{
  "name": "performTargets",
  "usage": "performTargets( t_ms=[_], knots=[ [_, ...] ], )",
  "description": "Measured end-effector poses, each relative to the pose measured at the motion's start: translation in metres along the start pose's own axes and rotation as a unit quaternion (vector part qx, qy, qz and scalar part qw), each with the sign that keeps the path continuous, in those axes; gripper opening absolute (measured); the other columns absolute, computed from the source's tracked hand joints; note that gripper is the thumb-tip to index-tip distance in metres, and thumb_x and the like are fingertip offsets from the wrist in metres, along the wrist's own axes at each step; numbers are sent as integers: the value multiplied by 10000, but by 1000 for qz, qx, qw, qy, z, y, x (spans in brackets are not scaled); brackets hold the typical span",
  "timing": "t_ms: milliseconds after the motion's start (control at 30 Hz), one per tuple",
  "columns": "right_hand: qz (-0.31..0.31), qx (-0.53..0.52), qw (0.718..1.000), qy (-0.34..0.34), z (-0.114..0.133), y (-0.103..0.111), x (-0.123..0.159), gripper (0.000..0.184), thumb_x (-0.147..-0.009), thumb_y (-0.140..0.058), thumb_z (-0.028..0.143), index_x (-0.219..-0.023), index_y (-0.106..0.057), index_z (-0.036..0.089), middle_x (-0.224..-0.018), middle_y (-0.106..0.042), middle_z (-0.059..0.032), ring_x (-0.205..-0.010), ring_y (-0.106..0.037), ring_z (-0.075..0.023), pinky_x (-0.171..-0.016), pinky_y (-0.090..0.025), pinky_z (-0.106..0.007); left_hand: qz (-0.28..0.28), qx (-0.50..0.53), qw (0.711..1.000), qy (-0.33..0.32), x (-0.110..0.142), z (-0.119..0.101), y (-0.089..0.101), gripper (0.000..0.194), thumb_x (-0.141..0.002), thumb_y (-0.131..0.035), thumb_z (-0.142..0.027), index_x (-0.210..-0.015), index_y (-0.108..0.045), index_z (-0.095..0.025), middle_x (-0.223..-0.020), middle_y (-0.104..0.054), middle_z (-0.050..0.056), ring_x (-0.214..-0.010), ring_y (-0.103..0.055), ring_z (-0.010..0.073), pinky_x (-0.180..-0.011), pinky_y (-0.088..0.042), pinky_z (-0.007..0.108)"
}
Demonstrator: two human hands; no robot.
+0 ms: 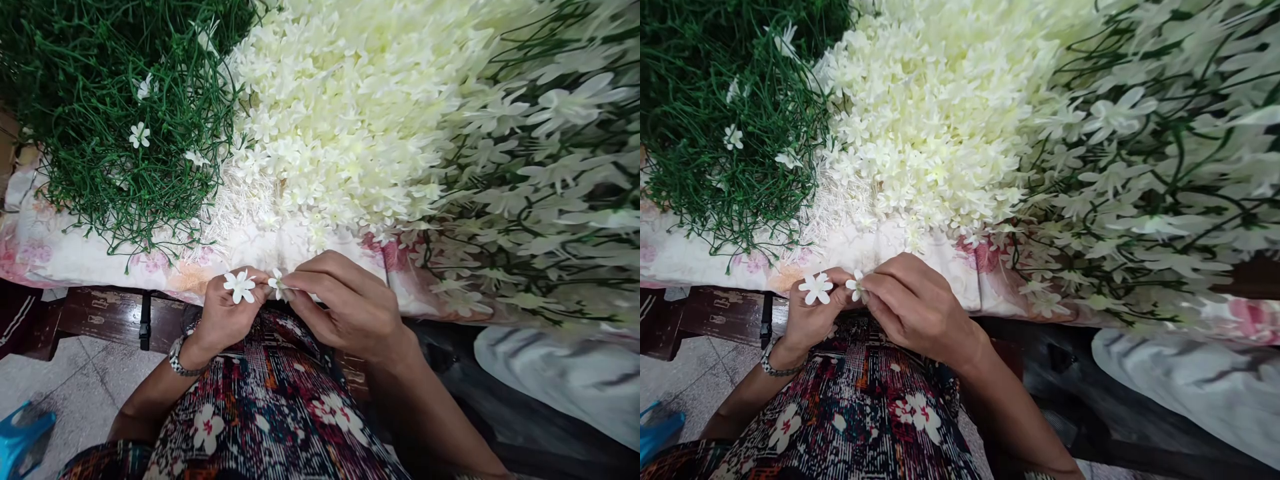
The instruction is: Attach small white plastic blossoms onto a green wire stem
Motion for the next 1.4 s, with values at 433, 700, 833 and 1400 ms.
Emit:
performTargets(
  t_ms=[433,700,833,1400],
  knots=[
    [19,16,1000,-16,-5,-9,2,163,-712,-530,69,-841,-524,168,-724,-572,-35,-683,-525,-122,-600,-464,-258,34,-145,984,-97,3,-11,-6,88,-747,-479,-101,-728,-551,-147,-627,-507,-10,-574,-461,81,-528,-385,212],
    [39,11,999,-24,-6,-16,3,127,-733,-506,64,-822,-504,155,-697,-552,-37,-667,-506,-115,-589,-457,-244,29,-156,979,-128,5,-6,-8,92,-736,-466,-82,-729,-536,-142,-601,-460,-19,-551,-410,79,-517,-354,217],
    [43,12,999,-28,-4,-17,1,122,-745,-493,72,-824,-497,164,-702,-544,-34,-672,-503,-114,-587,-453,-243,35,-135,982,-130,6,-5,-8,104,-728,-449,-73,-734,-528,-141,-610,-463,-15,-549,-406,80,-509,-348,219],
    [63,23,998,-17,-1,-28,2,148,-730,-500,48,-843,-478,142,-725,-524,-45,-709,-483,-121,-626,-464,-260,0,-107,984,-143,6,-5,-2,133,-699,-432,-37,-722,-498,-150,-606,-425,-25,-537,-390,75,-500,-331,216]
  ],
)
Point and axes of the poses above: each hand's wrist, its own x-axis away from the middle knuckle, its own y-axis out of the back of the hand, z = x × y, the point moved 8 cm from there along -x, towards the middle knuckle
